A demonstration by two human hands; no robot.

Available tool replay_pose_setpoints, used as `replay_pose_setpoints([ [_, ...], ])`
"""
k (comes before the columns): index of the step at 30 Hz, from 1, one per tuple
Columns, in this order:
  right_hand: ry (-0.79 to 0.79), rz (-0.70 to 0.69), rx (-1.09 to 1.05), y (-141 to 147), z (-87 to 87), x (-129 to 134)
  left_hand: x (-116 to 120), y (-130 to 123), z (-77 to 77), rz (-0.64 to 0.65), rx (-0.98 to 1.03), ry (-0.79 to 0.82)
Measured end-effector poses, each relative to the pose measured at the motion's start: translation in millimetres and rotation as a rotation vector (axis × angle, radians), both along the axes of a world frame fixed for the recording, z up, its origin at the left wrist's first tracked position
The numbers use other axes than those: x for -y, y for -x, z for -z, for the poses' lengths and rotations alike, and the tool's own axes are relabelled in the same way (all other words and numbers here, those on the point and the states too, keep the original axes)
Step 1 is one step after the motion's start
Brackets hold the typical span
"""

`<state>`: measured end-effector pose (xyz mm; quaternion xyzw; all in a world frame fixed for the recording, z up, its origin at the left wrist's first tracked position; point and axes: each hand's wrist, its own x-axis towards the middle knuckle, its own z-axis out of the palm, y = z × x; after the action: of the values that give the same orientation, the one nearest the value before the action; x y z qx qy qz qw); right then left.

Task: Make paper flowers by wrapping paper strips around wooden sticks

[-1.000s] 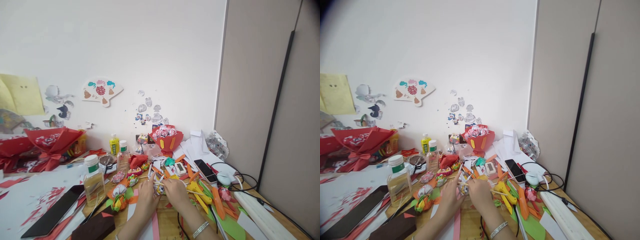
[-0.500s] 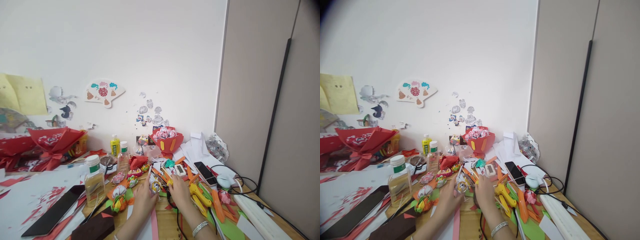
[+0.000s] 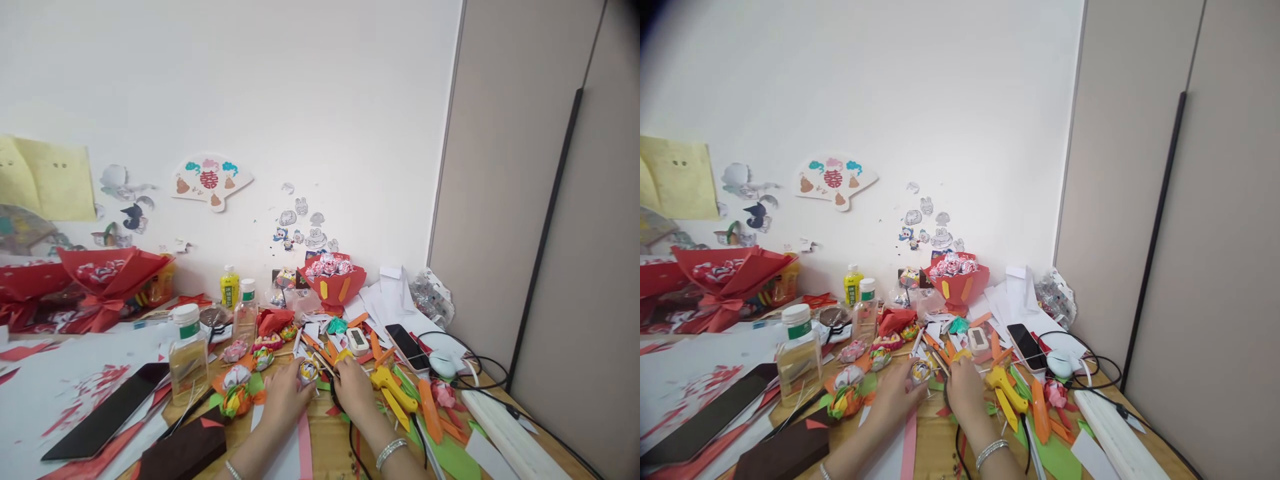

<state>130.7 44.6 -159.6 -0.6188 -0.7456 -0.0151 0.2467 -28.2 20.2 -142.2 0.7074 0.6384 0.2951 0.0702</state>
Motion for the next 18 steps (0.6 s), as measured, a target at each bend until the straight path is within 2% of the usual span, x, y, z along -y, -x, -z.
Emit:
replay_pose_setpoints([
  [10,-0.049,-0.005,-0.006,1.4,6.4,-0.5,-5.1,0.8,8.1,0.005,0.058,0.003],
  [18,-0.096,0.0,0.036,3.4,21.9,-7.3,-22.2,7.4,37.5,0.053,0.141,-0.079],
])
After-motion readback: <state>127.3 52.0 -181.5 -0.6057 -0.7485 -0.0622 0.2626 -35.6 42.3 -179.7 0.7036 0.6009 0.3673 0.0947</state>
